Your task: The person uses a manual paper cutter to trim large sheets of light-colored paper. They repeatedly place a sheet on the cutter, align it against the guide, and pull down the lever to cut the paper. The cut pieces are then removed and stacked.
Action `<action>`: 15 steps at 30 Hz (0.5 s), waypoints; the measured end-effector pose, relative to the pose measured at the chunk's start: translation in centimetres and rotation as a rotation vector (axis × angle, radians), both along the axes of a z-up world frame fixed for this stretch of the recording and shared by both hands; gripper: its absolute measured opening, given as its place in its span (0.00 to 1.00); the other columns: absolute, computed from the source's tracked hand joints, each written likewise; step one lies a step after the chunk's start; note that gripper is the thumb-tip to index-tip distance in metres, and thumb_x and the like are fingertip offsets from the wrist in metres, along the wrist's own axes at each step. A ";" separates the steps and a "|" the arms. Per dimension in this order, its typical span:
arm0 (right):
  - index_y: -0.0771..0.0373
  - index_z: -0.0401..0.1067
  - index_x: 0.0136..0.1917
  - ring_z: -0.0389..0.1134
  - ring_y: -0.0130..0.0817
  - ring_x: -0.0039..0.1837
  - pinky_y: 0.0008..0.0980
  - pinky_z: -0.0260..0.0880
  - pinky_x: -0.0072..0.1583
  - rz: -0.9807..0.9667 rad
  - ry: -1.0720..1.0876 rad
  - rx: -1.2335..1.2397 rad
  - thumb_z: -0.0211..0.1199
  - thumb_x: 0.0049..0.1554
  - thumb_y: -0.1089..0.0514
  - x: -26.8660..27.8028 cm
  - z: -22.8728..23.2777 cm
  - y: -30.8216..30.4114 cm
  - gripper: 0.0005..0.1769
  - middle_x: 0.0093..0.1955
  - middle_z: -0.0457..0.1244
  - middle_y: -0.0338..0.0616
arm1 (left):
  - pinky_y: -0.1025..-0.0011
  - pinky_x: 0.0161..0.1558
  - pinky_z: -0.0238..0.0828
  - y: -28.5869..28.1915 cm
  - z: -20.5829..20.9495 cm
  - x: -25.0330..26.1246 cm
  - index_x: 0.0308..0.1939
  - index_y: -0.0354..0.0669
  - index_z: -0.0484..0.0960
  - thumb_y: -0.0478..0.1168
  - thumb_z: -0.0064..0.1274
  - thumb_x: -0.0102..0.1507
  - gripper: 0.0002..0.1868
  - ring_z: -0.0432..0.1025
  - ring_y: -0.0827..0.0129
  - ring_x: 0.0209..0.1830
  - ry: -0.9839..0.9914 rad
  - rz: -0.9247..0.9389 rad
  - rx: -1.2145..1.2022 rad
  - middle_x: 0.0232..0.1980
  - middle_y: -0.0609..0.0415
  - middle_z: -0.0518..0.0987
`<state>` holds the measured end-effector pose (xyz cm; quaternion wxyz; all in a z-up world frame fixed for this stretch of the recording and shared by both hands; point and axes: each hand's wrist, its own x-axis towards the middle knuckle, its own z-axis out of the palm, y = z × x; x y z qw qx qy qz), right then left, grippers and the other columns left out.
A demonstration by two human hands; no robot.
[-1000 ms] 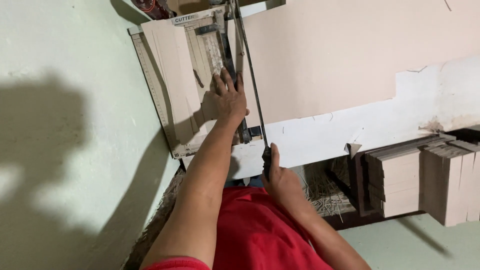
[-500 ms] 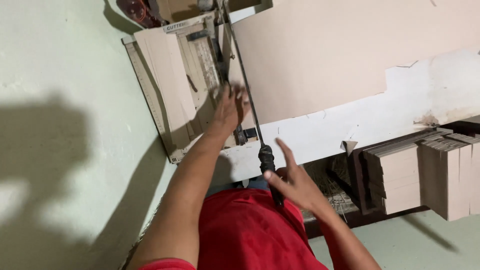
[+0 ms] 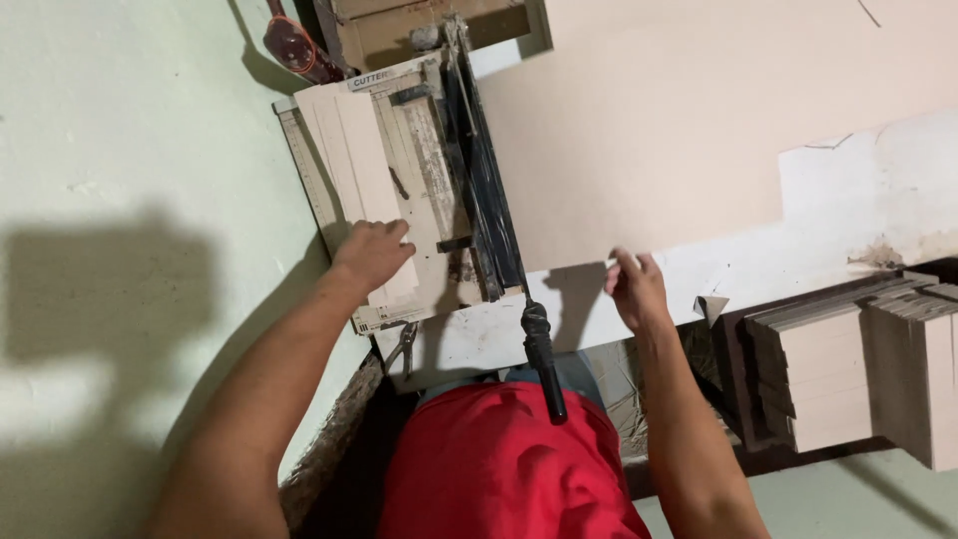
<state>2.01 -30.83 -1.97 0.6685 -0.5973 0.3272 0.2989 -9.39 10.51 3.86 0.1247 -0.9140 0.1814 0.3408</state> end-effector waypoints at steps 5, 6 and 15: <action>0.57 0.66 0.45 0.74 0.39 0.39 0.36 0.78 0.39 -0.014 0.048 -0.017 0.67 0.63 0.50 -2.5 -2.0 -1.3 0.13 0.40 0.69 0.47 | 0.59 0.45 0.70 0.2 -3.6 -1.2 0.52 0.54 0.79 0.39 0.53 0.65 0.11 0.77 0.59 0.46 -0.138 0.048 -0.042 0.61 0.50 0.70; 0.58 0.62 0.48 0.74 0.42 0.44 0.40 0.78 0.45 -0.093 0.009 0.015 0.67 0.63 0.52 -2.4 -2.5 -1.2 0.15 0.43 0.68 0.44 | 0.56 0.45 0.70 0.0 -5.0 -1.2 0.53 0.53 0.80 0.39 0.55 0.64 0.13 0.76 0.55 0.47 -0.168 0.047 -0.014 0.58 0.47 0.72; 0.63 0.59 0.54 0.72 0.39 0.38 0.39 0.83 0.45 -0.113 -0.020 -0.078 0.70 0.61 0.56 -4.4 -0.9 -1.9 0.20 0.42 0.63 0.43 | 0.63 0.38 0.66 0.5 -1.5 -0.4 0.49 0.53 0.83 0.41 0.55 0.65 0.08 0.75 0.61 0.40 -0.247 0.055 0.143 0.49 0.51 0.75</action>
